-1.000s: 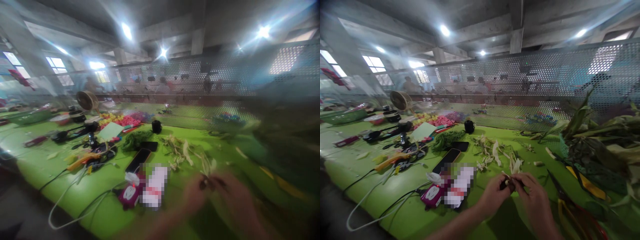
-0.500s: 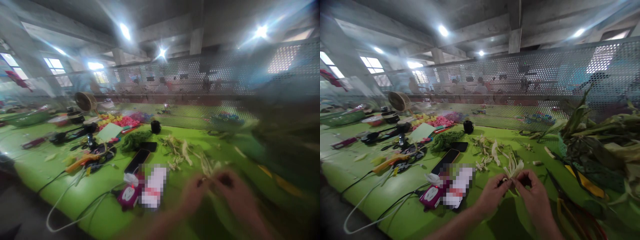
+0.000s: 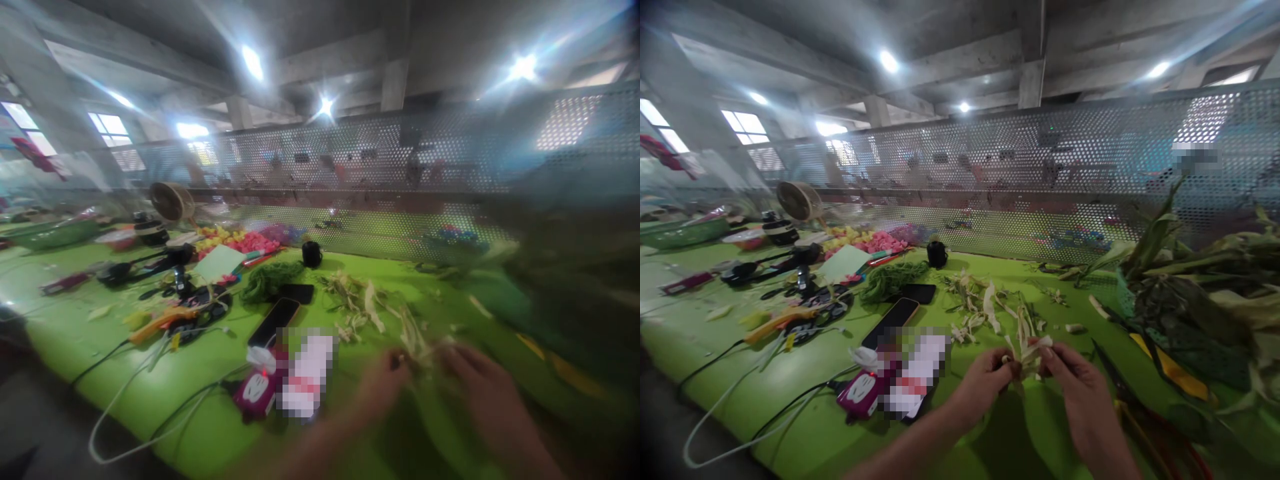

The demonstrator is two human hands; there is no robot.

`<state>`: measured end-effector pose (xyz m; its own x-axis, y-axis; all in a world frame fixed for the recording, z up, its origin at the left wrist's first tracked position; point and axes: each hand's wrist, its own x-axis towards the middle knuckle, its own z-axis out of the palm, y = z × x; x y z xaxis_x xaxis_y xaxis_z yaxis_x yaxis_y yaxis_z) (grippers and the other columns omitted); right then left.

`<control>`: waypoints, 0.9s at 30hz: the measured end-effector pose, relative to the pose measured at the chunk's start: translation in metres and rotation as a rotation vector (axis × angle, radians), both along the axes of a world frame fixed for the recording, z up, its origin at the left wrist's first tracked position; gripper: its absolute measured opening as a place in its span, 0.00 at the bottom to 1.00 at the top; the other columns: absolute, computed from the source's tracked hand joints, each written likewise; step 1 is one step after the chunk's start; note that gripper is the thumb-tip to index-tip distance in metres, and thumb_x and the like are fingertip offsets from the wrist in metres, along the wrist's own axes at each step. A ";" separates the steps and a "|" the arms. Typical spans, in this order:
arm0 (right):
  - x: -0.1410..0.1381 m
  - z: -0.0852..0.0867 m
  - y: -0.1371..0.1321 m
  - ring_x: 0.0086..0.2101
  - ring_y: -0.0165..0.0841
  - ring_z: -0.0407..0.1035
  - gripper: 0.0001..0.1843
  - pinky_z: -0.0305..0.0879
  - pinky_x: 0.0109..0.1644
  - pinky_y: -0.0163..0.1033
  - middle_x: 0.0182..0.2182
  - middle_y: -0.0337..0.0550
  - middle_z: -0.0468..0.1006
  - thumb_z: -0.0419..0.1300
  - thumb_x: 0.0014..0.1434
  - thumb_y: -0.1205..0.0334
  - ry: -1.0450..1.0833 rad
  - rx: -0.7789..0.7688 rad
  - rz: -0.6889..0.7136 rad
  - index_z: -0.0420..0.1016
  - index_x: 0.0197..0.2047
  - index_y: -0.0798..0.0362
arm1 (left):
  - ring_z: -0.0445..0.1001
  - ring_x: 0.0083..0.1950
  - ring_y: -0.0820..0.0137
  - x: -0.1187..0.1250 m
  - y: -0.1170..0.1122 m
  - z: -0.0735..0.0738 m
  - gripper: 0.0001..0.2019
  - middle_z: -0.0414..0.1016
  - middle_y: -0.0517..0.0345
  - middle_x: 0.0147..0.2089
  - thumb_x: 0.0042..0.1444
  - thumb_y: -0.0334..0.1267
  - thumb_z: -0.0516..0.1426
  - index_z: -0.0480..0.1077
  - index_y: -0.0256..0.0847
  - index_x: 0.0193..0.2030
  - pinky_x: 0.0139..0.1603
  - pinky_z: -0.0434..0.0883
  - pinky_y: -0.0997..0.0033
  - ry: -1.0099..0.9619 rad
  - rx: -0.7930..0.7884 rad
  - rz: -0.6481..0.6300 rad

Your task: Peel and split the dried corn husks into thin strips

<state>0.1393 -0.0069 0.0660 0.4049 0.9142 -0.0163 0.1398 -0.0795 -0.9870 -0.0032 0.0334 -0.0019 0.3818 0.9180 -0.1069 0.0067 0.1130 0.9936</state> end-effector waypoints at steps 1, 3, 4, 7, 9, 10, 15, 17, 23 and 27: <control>0.001 0.000 0.000 0.29 0.40 0.75 0.17 0.72 0.35 0.39 0.27 0.43 0.83 0.62 0.41 0.45 -0.008 0.002 0.029 0.81 0.27 0.49 | 0.63 0.30 0.74 0.000 0.002 -0.002 0.09 0.68 0.60 0.30 0.54 0.40 0.56 0.73 0.36 0.35 0.32 0.59 0.74 0.004 0.002 -0.002; 0.002 -0.002 0.002 0.30 0.40 0.76 0.18 0.72 0.35 0.39 0.27 0.43 0.83 0.63 0.42 0.46 -0.059 -0.013 0.117 0.82 0.31 0.50 | 0.65 0.32 0.73 0.000 0.004 -0.005 0.09 0.70 0.59 0.31 0.54 0.40 0.57 0.72 0.36 0.35 0.34 0.61 0.73 0.031 0.033 -0.006; 0.003 -0.004 0.002 0.31 0.40 0.76 0.17 0.72 0.36 0.39 0.27 0.43 0.83 0.64 0.43 0.47 -0.097 -0.017 0.163 0.82 0.32 0.50 | 0.65 0.32 0.73 0.000 0.005 -0.006 0.08 0.70 0.59 0.31 0.53 0.40 0.57 0.72 0.36 0.34 0.34 0.61 0.73 0.070 0.059 -0.002; 0.008 -0.012 0.004 0.32 0.40 0.77 0.13 0.72 0.37 0.38 0.28 0.41 0.84 0.64 0.47 0.51 -0.222 0.020 0.277 0.81 0.31 0.49 | 0.63 0.30 0.73 -0.002 0.005 -0.005 0.06 0.68 0.60 0.29 0.52 0.38 0.57 0.72 0.37 0.32 0.32 0.59 0.73 0.234 0.168 0.017; 0.013 -0.019 0.005 0.32 0.39 0.77 0.11 0.72 0.39 0.38 0.29 0.40 0.84 0.63 0.51 0.51 -0.320 0.060 0.348 0.81 0.30 0.48 | 0.61 0.29 0.74 -0.004 0.004 -0.001 0.06 0.67 0.61 0.27 0.51 0.37 0.57 0.72 0.37 0.30 0.31 0.57 0.74 0.327 0.246 0.004; 0.016 -0.022 0.006 0.33 0.39 0.77 0.11 0.71 0.40 0.38 0.30 0.40 0.84 0.62 0.52 0.51 -0.372 0.082 0.383 0.82 0.30 0.47 | 0.61 0.29 0.74 -0.006 0.004 0.001 0.06 0.66 0.62 0.26 0.52 0.36 0.56 0.72 0.37 0.30 0.31 0.56 0.74 0.360 0.285 -0.009; 0.024 -0.028 0.009 0.35 0.38 0.76 0.14 0.71 0.42 0.39 0.33 0.40 0.83 0.57 0.59 0.50 -0.572 0.178 0.527 0.82 0.34 0.45 | 0.59 0.28 0.75 -0.012 0.001 0.011 0.05 0.67 0.62 0.26 0.51 0.36 0.57 0.72 0.38 0.30 0.30 0.55 0.74 0.437 0.425 -0.069; 0.025 -0.028 0.010 0.36 0.37 0.76 0.14 0.70 0.42 0.39 0.34 0.40 0.82 0.56 0.60 0.51 -0.620 0.180 0.556 0.82 0.35 0.45 | 0.61 0.28 0.74 -0.013 0.001 0.013 0.05 0.68 0.61 0.26 0.51 0.36 0.57 0.72 0.38 0.29 0.30 0.55 0.74 0.476 0.451 -0.081; 0.027 -0.031 0.009 0.38 0.38 0.75 0.13 0.69 0.41 0.39 0.37 0.41 0.82 0.54 0.62 0.54 -0.709 0.161 0.600 0.80 0.35 0.45 | 0.62 0.27 0.73 -0.013 -0.001 0.018 0.05 0.68 0.60 0.25 0.51 0.35 0.56 0.71 0.38 0.27 0.30 0.57 0.73 0.542 0.464 -0.137; 0.026 -0.035 0.009 0.37 0.37 0.75 0.13 0.69 0.41 0.38 0.36 0.40 0.82 0.54 0.61 0.55 -0.722 0.174 0.581 0.80 0.36 0.44 | 0.61 0.26 0.73 -0.013 0.000 0.017 0.04 0.68 0.60 0.25 0.50 0.34 0.57 0.72 0.38 0.27 0.29 0.56 0.73 0.559 0.466 -0.130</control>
